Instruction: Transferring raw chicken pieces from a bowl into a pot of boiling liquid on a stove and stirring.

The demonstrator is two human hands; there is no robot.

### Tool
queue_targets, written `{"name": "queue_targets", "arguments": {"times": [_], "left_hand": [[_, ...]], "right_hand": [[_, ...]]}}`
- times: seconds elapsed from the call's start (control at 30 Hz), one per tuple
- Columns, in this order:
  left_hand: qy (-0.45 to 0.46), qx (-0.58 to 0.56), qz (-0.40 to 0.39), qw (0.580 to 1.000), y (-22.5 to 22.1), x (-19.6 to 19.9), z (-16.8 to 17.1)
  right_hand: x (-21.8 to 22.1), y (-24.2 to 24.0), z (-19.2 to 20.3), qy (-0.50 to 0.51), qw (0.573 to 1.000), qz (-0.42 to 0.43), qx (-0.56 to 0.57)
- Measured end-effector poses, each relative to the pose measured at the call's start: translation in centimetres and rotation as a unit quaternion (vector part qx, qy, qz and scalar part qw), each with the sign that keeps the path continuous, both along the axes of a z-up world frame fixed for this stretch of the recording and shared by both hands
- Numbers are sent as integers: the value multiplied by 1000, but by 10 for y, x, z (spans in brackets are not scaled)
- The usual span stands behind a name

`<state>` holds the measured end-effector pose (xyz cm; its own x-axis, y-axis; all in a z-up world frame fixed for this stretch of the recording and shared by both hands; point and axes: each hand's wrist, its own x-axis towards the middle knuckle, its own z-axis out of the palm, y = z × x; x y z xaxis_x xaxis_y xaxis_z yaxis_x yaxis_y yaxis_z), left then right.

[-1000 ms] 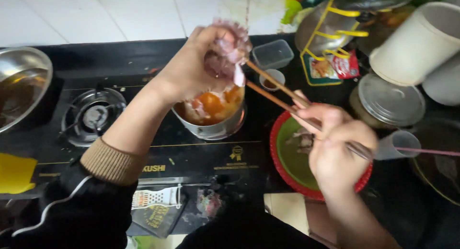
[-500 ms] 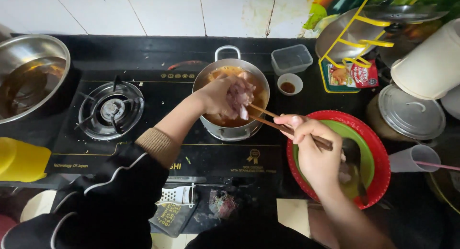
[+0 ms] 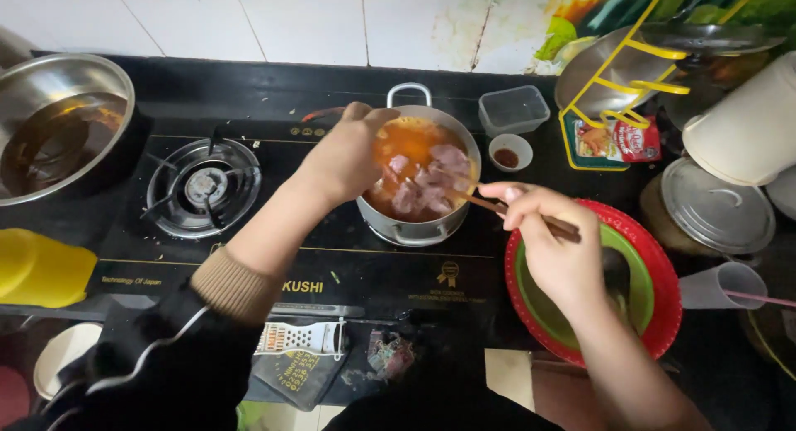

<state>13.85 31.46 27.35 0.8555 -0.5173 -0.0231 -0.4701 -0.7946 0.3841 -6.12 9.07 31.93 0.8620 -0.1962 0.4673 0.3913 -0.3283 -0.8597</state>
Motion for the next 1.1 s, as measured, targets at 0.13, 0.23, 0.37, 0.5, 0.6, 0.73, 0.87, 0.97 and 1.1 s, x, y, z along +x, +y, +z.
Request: {"name": "queue_targets", "arguments": {"times": [0.13,0.23,0.37,0.5,0.6,0.73,0.87,0.97,1.1], "left_hand": [[-5,-115,40,993,38,-57,53],[8,-167,72,983,68,-85,53],[44,-231,141,962,97,-118,30],[40,-265,177,947,109,-150,14],[54,-295,212,930,114,-165,1],[72,-293,249,920,111,-178,0],[90,-286,273,914,107,-183,-2],[98,-289,283,909,102,-186,-1],[97,-283,275,913,99,-186,-5]], "right_hand": [[18,-12,-19,51,998,-32,33],[18,-16,-12,84,995,-34,37],[4,3,23,165,984,-65,15],[20,5,3,150,986,-55,45],[20,4,3,125,987,-76,65],[-1,8,33,109,990,-85,22],[-12,27,40,139,987,-47,63],[6,27,-5,126,985,-25,116],[6,18,-30,101,983,-22,154]]}}
